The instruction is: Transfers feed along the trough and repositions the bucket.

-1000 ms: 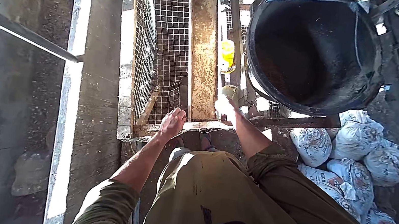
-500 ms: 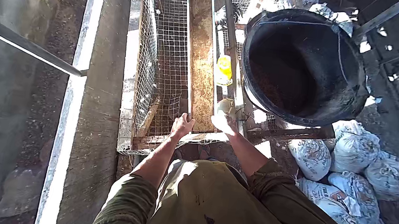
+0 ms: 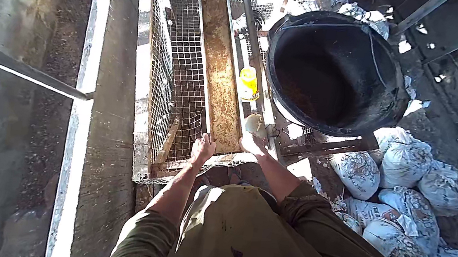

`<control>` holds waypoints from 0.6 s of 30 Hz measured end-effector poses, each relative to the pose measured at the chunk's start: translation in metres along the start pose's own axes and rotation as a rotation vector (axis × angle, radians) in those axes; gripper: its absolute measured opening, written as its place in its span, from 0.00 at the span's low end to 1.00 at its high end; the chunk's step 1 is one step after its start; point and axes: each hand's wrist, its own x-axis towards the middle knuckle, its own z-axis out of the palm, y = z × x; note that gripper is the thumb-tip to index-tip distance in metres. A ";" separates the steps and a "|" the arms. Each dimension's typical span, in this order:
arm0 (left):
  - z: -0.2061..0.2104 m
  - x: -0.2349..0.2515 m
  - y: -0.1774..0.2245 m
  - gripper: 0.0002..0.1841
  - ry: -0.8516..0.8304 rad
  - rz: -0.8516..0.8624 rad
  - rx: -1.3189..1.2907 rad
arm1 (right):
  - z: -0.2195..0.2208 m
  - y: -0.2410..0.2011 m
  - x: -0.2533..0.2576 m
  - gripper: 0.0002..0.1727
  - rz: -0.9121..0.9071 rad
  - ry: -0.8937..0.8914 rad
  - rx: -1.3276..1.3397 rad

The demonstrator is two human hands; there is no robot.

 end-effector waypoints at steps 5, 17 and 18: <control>0.005 0.012 -0.009 0.22 -0.045 -0.003 -0.024 | 0.005 0.002 0.003 0.24 0.012 -0.021 -0.048; -0.007 0.022 -0.038 0.21 -0.066 0.018 0.005 | -0.004 0.004 0.007 0.22 -0.006 -0.077 -0.047; -0.007 0.023 -0.038 0.20 -0.065 0.022 0.002 | -0.004 0.005 0.008 0.22 -0.009 -0.074 -0.046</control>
